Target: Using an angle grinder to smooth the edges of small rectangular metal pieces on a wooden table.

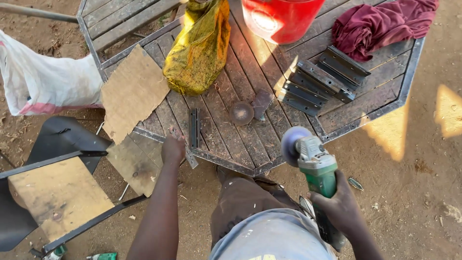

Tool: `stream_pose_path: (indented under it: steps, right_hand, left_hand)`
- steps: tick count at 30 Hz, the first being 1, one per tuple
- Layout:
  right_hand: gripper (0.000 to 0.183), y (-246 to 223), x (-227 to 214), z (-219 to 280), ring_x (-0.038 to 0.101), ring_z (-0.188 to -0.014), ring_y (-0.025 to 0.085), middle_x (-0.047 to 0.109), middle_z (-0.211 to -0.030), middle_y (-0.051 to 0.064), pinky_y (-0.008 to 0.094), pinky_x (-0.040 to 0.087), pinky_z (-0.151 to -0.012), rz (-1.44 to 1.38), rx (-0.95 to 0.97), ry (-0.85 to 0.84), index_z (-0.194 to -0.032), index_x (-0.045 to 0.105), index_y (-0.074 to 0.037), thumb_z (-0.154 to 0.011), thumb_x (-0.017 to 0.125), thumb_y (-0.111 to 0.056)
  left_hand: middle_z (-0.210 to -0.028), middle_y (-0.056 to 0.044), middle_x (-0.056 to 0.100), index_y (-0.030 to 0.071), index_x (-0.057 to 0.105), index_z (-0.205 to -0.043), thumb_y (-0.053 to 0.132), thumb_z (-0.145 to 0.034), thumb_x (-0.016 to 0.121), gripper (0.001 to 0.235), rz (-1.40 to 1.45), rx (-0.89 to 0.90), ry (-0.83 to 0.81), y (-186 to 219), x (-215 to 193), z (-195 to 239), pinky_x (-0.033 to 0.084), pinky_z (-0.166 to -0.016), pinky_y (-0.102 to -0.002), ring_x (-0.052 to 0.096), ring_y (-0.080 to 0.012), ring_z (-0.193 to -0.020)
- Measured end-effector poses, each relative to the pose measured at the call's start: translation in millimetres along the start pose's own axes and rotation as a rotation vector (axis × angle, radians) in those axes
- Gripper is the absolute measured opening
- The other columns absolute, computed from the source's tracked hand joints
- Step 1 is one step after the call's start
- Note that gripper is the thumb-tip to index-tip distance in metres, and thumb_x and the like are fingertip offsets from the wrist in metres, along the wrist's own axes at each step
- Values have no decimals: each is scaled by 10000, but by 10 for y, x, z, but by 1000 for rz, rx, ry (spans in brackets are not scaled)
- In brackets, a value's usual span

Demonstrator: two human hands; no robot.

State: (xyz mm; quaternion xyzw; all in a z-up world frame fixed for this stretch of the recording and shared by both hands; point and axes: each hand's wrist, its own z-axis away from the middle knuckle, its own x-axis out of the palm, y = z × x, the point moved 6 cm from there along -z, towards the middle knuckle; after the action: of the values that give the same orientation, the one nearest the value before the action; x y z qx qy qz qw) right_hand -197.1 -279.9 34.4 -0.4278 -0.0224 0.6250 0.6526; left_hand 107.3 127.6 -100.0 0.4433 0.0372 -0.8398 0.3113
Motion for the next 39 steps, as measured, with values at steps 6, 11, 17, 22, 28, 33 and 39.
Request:
stream_pose_path:
  steps: [6,11,17,22,28,33,39]
  right_hand:
    - [601,-9,-61,1,582,-841,271,659,-958,135,425,465,-765,-3,61,31,-1193,579,-81,-644,783,-215]
    - [668,112,-102,32,580,-855,225,657,-995,128,390,489,-749,-184,20,100,-1274,577,-54,-648,788,-150]
    - [621,332,-266,240,590,-811,233,648,-967,135,385,496,-698,-311,135,209,-1267,579,-67,-685,777,-147]
    - [589,832,-356,324,625,-870,257,672,-994,130,407,484,-778,-235,241,301,-1229,604,-83,-693,790,-243]
    - [630,1116,-150,512,693,-722,466,621,-953,319,520,574,-676,-850,350,377,-1315,478,32,-738,724,78]
    - [677,991,-182,678,695,-786,335,677,-960,226,419,557,-699,-665,438,370,-1351,565,-25,-706,764,-74]
    - [641,961,-288,562,734,-861,292,732,-992,176,393,544,-770,-509,470,321,-1277,610,-74,-676,810,-172]
  left_hand:
    - [-1002,-108,710,59,654,-1143,278,-1097,514,264,-215,89,-47,231,198,-426,529,-645,-443,682,-293,-828]
    - [-997,-69,729,136,709,-1080,439,-1055,492,373,216,423,-64,876,292,49,509,-760,-474,701,-271,-906]
    - [-781,-31,547,135,584,-937,380,-1037,428,308,170,461,-216,1567,1014,876,364,-590,-355,479,-192,-667]
    - [-775,-34,254,182,265,-751,209,-984,532,356,348,312,-592,2101,1857,1165,197,-707,-374,200,-174,-763]
    - [-1448,-121,533,79,596,-1368,65,-939,612,429,-341,1307,-107,3011,2563,1261,473,-973,-534,488,-372,-1296]
    - [-1244,-123,543,122,590,-1226,23,-937,466,329,-809,1264,18,3091,2493,1576,403,-1020,-453,454,-311,-1176]
    - [-1170,-81,456,148,613,-1180,168,-1040,450,215,-833,1215,28,2648,2594,1393,362,-1053,-429,396,-293,-1129]
